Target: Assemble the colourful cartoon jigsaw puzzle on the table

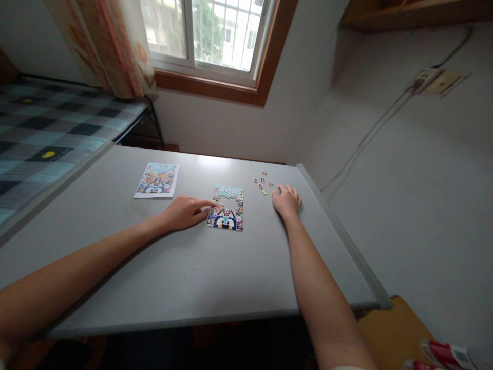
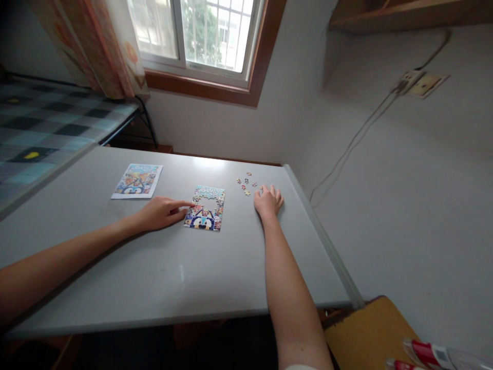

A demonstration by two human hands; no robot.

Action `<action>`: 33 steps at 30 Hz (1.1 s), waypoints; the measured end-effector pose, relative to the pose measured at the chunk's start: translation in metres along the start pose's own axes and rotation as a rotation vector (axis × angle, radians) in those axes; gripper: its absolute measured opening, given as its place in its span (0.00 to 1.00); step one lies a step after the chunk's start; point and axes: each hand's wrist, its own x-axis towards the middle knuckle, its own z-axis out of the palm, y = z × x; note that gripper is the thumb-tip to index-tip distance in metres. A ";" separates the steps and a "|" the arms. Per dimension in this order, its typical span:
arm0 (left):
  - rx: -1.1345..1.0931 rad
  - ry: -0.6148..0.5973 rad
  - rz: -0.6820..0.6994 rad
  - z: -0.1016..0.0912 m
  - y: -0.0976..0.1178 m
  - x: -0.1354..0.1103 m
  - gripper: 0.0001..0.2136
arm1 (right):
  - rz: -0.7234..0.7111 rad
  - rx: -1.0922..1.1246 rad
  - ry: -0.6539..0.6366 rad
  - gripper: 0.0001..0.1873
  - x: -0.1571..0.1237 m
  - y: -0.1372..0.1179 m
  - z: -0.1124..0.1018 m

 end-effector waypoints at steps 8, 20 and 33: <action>0.009 -0.007 0.000 0.000 0.000 0.000 0.19 | 0.006 -0.001 0.000 0.28 -0.003 -0.002 -0.003; -0.005 0.004 0.012 -0.001 0.001 0.000 0.19 | 0.001 0.000 0.001 0.28 -0.001 0.000 -0.001; 0.006 -0.013 0.006 -0.001 0.000 0.000 0.20 | 0.002 0.000 -0.007 0.28 -0.002 -0.001 -0.003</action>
